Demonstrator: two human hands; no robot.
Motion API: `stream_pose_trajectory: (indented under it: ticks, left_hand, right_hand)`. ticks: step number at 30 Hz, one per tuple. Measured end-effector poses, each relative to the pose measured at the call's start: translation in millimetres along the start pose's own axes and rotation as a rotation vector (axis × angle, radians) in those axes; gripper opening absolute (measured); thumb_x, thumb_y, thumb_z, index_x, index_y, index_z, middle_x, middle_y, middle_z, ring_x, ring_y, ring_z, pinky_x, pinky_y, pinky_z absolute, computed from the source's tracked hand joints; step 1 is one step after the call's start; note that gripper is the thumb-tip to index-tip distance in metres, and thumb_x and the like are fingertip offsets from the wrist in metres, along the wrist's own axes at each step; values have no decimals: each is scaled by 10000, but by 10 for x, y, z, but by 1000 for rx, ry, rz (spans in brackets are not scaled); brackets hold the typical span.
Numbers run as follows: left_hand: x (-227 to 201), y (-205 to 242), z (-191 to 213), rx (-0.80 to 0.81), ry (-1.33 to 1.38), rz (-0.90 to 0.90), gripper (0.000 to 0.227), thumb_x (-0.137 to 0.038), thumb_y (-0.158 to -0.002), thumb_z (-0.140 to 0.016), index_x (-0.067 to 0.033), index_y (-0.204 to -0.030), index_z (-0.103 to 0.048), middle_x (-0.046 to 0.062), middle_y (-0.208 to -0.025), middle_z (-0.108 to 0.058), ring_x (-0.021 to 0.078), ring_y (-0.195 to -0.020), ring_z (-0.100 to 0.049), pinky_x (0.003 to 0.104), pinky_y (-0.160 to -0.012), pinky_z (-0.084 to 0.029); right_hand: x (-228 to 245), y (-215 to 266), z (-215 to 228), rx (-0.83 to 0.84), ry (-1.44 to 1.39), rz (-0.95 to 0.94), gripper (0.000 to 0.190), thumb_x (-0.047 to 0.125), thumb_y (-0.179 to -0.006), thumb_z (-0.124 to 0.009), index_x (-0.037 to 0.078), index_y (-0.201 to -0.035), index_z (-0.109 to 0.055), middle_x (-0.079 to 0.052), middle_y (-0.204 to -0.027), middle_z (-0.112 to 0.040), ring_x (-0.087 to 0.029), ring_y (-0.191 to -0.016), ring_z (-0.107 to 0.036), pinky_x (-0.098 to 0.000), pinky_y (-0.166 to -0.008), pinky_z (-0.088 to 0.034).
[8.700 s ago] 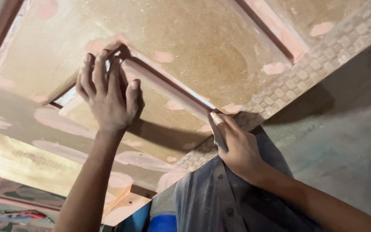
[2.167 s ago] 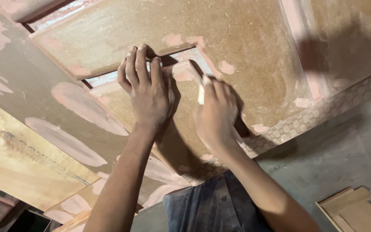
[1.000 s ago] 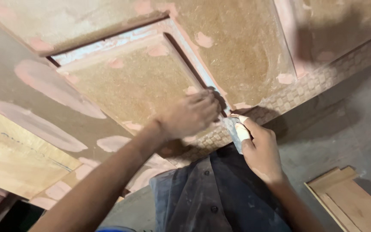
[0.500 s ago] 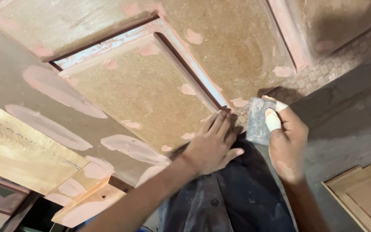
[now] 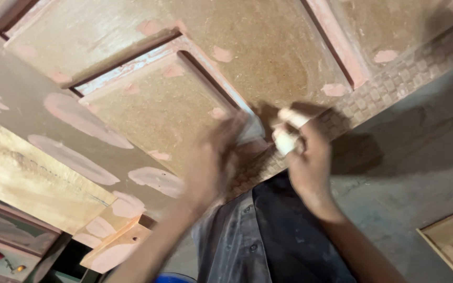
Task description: The person sands the surface of a wooden door using a sanding block. They move the block across the flat panels and along the raised edges and grooves to smooth the wood.
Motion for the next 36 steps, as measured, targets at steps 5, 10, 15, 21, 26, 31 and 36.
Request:
stream_pose_trajectory:
  ticks: [5,10,15,21,26,31,36]
  left_hand:
    - [418,-632,303,58,-873,-146,779,-126,-827,-647,-213,-1565,-416,91,-1566,-426,282,-1058,-521,423,-842,-478]
    - [388,-589,-125,442,-917,-217,750,-218,-859,-592,-134,-1552,-318,98,-1603,-335,318,-1141,-486,410,-775,-458]
    - [460,-840,121,320,-915,-161,575,-189,-915,-589,-143,-1481,-501,86,-1455,-494,288,-1226,-474,433,-872,-451]
    - [567,-1028,170,311,-819,4,478,-108,-936,-585,-138,-1414,-590,100,-1437,-547,325,-1209,-478,425,-872,-457]
    - [327,-689,-197,255,-737,-211,501,-215,-826,-611,-117,-1318,-603,95,-1395,-583,381,-1310,-439,519,-974,-423]
    - [636,-984,234,227,-728,-227,418,-82,-963,-515,-84,-1368,-619,87,-1450,-597,399,-1271,-491,494,-970,-439]
    - [595,-1047,279,257,-784,-130,291,-132,-1006,-506,-72,-1233,-678,61,-1360,-647,405,-1369,-473,498,-1032,-449]
  right_hand:
    - [-78,-486,526,-188,91,12,231,13,-1048,-655,15,-1276,-689,-92,-1151,-687,-140,-909,-621,-238,-747,-519]
    - [63,-672,749,-259,-40,205,160,-9,-1121,-640,-16,-1280,-658,-63,-1177,-666,-114,-999,-662,-231,-849,-608]
    - [50,-785,633,-298,87,321,206,-49,-1117,-638,-40,-1323,-634,-72,-1214,-679,-132,-1068,-667,-244,-932,-550]
    - [-164,-878,594,-417,80,181,215,19,-1059,-681,18,-1273,-673,-53,-1161,-697,-137,-1020,-676,-259,-873,-552]
    - [-44,-773,503,-397,298,387,225,13,-1037,-719,14,-1258,-681,-124,-1232,-692,-260,-1189,-643,-374,-1078,-495]
    - [-37,-786,506,-373,309,368,226,40,-1049,-705,6,-1271,-683,-143,-1251,-690,-307,-1214,-634,-391,-1102,-469]
    - [36,-758,521,-416,374,376,228,24,-947,-697,-11,-1172,-697,-151,-1145,-702,-303,-1116,-649,-462,-1076,-400]
Point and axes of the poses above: each hand's wrist, its own y-axis away from the middle knuckle, its own z-axis out of the back of the hand, x = y × z, the point moved 7 cm from there along -y, towards the middle knuckle
